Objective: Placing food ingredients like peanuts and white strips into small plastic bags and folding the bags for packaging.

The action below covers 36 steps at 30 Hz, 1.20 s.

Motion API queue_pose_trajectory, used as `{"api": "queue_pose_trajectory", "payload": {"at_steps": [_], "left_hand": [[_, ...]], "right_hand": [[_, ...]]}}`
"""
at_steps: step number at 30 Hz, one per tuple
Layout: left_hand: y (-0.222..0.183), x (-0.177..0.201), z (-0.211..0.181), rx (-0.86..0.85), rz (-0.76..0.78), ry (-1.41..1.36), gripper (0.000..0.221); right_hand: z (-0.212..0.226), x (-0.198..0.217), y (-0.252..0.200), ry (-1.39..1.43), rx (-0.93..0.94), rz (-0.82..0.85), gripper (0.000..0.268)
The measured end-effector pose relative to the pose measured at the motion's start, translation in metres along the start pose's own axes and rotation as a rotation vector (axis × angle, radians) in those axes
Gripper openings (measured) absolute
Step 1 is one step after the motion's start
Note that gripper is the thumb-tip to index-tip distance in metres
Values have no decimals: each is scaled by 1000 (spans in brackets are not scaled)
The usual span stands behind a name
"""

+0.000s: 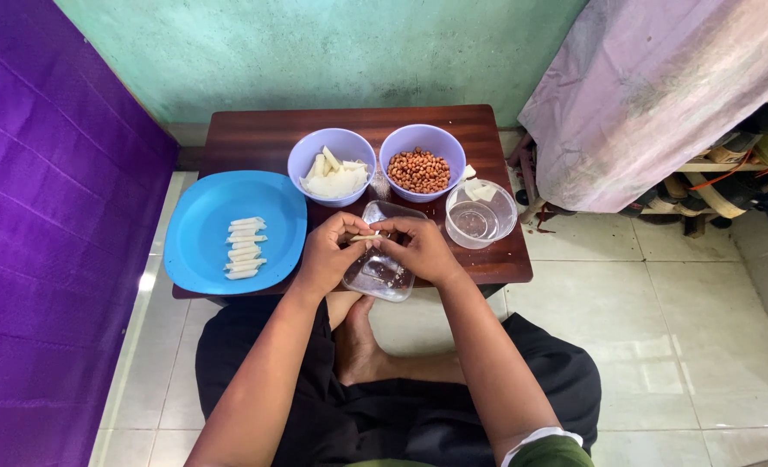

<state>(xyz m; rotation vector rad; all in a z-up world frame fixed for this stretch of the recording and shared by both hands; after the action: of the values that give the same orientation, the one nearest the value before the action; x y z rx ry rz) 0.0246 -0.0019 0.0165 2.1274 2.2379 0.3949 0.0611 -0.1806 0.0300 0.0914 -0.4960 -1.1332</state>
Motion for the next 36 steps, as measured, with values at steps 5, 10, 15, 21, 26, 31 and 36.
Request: {"api": "queue_pose_trajectory", "payload": {"at_steps": [5,10,15,21,26,31,36], "left_hand": [[-2,1,-2,-23,4,-16,27],[-1,2,8,-33,16,-11,30],[-1,2,12,-51,24,-14,34],[-4,2,14,-35,10,-54,40],[-5,2,15,-30,-4,-70,39],[-4,2,11,-18,-17,-63,39],[-3,1,21,-15,-27,-28,35]], "right_hand": [[5,-4,1,-42,-7,0,20],[8,-4,1,-84,-56,7,17],[6,-5,-1,-96,-76,0,16],[1,-6,-2,-106,-76,-9,13],[-7,-8,-3,-100,-54,-25,12],[-13,-7,-3,-99,-30,-29,13],[-11,-7,-8,-74,-44,-19,16]]}}
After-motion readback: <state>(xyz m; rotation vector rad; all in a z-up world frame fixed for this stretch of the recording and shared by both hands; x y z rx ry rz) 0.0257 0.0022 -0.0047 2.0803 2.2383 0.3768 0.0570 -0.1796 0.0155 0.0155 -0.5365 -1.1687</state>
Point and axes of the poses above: each hand's wrist, its own y-axis towards the middle knuckle, its own x-axis out of the back of the hand, z = x × y, the point moved 3 cm from there along y, towards the middle knuckle, and after that the axes turned 2 degrees about -x, right-handed, at the moved point
